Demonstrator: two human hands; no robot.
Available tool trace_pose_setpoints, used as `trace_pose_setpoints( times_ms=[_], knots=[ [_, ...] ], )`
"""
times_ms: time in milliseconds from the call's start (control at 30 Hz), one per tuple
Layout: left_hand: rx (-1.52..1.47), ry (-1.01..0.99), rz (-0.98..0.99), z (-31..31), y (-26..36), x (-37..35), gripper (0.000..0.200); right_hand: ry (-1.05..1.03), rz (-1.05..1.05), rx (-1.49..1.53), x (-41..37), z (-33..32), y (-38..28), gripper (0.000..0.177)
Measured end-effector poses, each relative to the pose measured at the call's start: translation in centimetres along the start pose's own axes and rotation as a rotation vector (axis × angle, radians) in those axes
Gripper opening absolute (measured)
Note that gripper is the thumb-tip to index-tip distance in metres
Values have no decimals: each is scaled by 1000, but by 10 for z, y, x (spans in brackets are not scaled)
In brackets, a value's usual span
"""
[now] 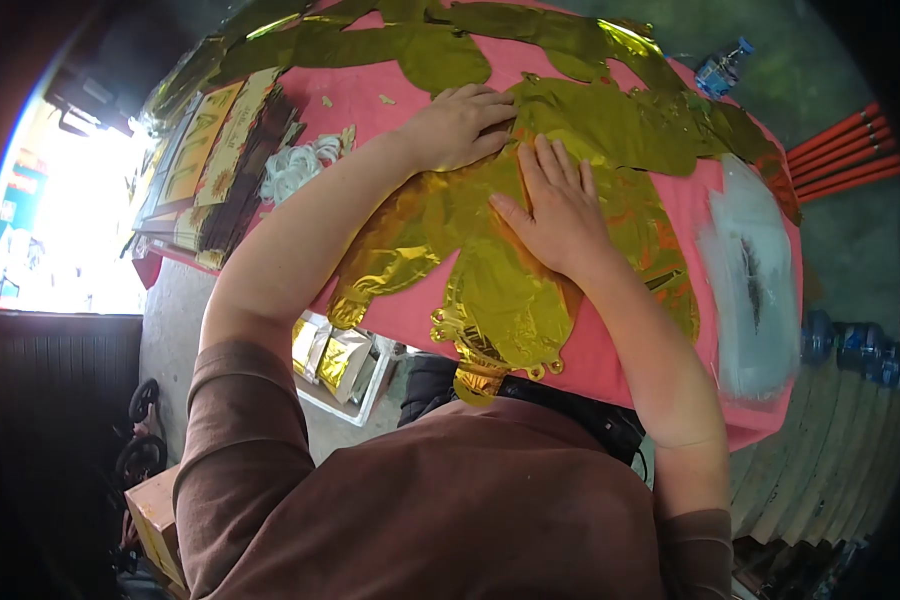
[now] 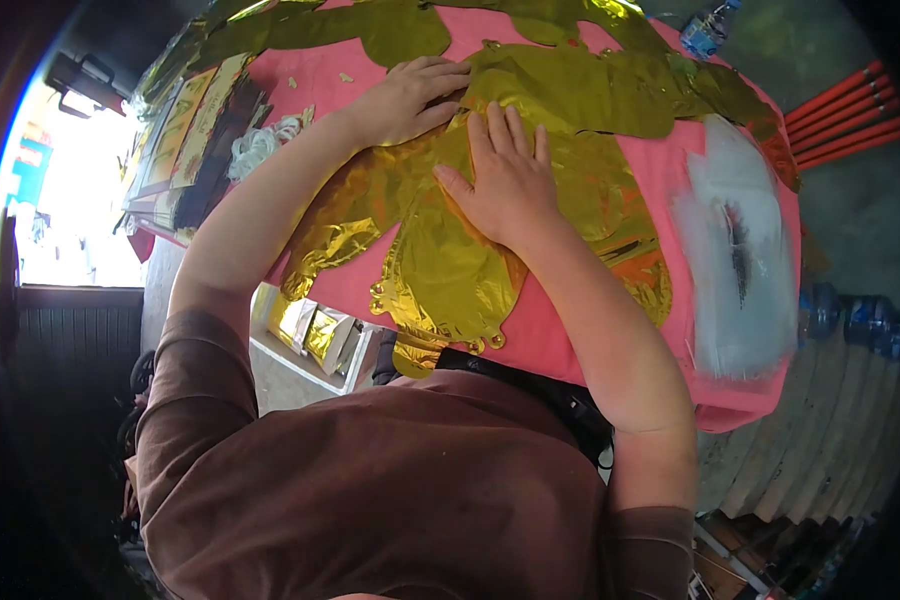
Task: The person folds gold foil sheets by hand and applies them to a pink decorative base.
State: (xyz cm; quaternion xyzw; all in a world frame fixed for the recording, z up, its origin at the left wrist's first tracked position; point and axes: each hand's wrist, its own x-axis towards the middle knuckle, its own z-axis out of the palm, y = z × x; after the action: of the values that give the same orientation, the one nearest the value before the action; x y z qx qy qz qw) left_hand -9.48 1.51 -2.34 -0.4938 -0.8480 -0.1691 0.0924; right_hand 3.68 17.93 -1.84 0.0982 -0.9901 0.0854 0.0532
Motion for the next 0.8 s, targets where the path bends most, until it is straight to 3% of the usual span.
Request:
trace_pose_setpoints(
  times_ms=[300,367,500,667,800],
  knots=[
    [-39,34,13,2,-5,1,43,9,13,25,0,1,-1,73],
    [-211,15,-71,-6,1,1,45,5,15,24,-1,0,-1,73],
    [-204,-61,-56,-10,1,8,45,-4,16,26,-1,0,-1,73],
    [71,-6,-16,-9,10,15,41,5,10,33,0,2,0,74],
    [75,-57,-36,-10,17,33,35,-11,10,31,0,0,-1,75]
  ],
)
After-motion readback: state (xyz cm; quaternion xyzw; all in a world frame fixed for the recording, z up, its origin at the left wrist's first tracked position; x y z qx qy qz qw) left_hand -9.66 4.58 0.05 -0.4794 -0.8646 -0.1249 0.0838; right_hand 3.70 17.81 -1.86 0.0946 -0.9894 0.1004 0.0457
